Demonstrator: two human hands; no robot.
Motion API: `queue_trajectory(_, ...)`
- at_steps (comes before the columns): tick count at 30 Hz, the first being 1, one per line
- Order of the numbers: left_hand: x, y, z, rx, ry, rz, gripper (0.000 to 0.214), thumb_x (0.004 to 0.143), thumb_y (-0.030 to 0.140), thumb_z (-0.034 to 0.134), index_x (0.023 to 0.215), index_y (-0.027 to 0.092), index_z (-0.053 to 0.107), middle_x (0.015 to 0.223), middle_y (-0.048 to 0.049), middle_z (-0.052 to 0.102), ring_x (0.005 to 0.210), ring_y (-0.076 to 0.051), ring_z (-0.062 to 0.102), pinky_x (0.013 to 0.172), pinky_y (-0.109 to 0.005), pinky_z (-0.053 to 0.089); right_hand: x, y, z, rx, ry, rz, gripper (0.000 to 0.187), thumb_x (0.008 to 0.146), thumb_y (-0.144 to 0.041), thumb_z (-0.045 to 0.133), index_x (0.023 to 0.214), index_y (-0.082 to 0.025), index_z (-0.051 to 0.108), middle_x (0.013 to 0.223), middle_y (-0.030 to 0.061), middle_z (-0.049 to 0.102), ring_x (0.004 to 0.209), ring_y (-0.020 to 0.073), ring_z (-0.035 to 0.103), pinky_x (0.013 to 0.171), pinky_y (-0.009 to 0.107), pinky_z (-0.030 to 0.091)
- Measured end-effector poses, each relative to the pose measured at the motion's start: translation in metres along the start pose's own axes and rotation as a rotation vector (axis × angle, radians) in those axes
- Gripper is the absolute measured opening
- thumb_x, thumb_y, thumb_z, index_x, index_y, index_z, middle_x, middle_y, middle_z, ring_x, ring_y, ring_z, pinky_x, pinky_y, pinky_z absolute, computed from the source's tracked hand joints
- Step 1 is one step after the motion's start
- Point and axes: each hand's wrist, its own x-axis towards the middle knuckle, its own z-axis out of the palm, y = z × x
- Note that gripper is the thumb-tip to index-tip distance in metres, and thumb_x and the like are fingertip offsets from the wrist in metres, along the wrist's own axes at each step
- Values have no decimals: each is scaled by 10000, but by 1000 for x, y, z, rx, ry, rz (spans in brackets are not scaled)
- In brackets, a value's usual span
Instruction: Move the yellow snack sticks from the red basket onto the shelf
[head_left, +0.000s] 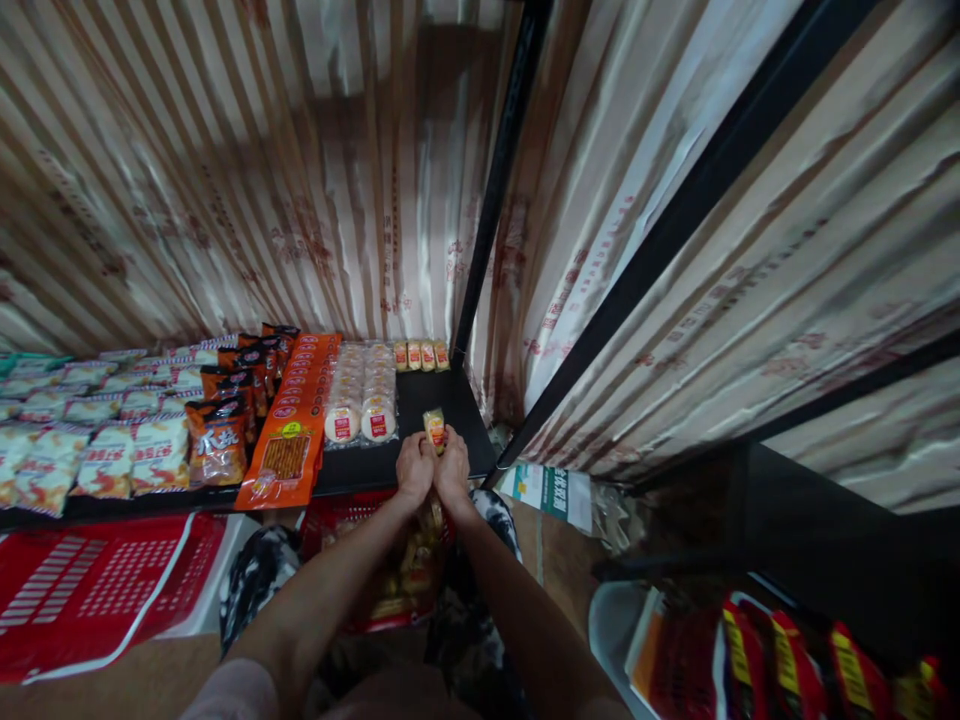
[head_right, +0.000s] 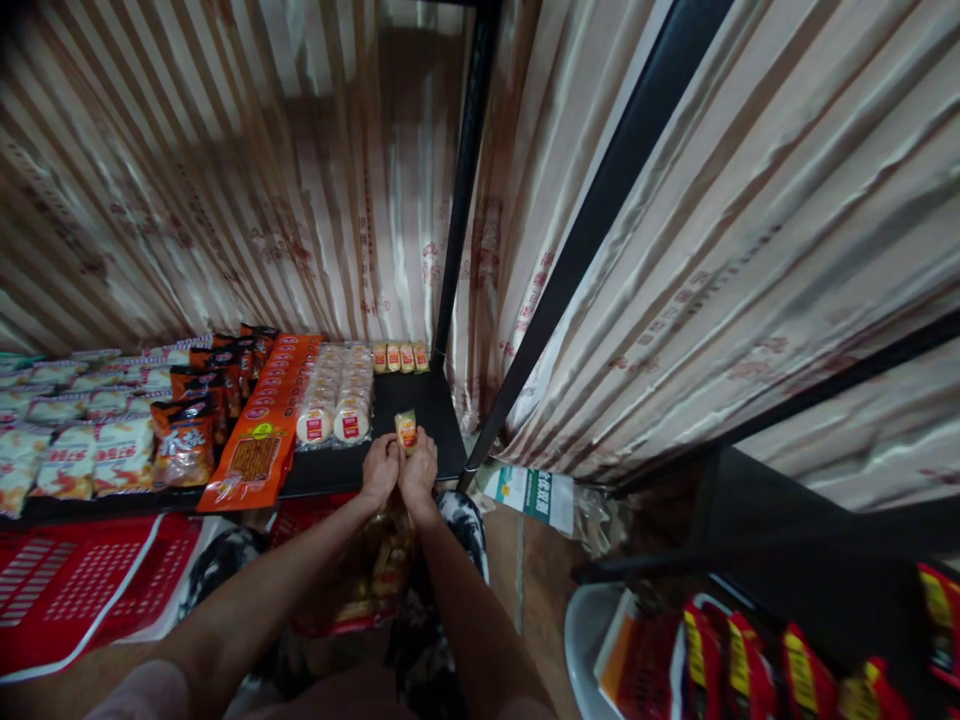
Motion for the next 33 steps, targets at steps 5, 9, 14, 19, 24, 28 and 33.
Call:
queue_trajectory(5,12,-2,6,-9,3,12,316,837,174,353,1035,167,599,1052,-71,615,970,-161,562,896,-275,414,12,2,4,-30,-23,7,364,765,-286,494,1089,-135,560,1001,122,596,920,223,520,820,309,405)
queue_trajectory(9,22,0,8,-8,-16,39,314,828,150,358,1024,183,602,1043,-54,623,946,-152,569,872,-268,429,22,5,10,-34,12,19,379,772,-299,483,1106,-134,548,1002,120,594,903,222,517,809,314,405)
queue_trajectory(14,39,3,11,41,-32,79,351,773,74,387,1031,168,605,1042,-59,622,969,-149,563,886,-259,427,33,11,16,-19,77,39,392,782,-309,459,1127,-137,533,998,115,591,908,221,518,803,320,408)
queue_trajectory(19,59,8,16,148,-4,164,403,738,30,381,1059,133,602,1090,-89,608,1059,-169,525,969,-295,389,44,18,19,2,115,78,413,784,-311,455,1143,-118,523,1003,130,586,908,222,525,800,329,417)
queue_trajectory(24,81,11,25,263,-3,264,418,741,32,380,1081,139,597,1167,-90,585,1152,-187,467,1010,-335,368,51,23,20,53,150,78,389,795,-321,444,1127,-140,530,1007,120,585,880,205,541,786,324,424)
queue_trajectory(28,96,11,32,364,-18,331,423,756,47,378,1124,107,577,1283,-101,514,1289,-222,324,1057,-367,316,59,21,19,39,139,110,402,785,-312,462,1139,-136,532,1015,123,584,897,213,541,814,328,419)
queue_trajectory(33,113,15,39,407,-90,381,447,774,99,395,1205,118,512,1384,-102,404,1356,-238,181,1038,-408,332,79,19,22,22,165,136,367,783,-303,461,1103,-149,552,1034,126,586,954,229,525,844,332,401)
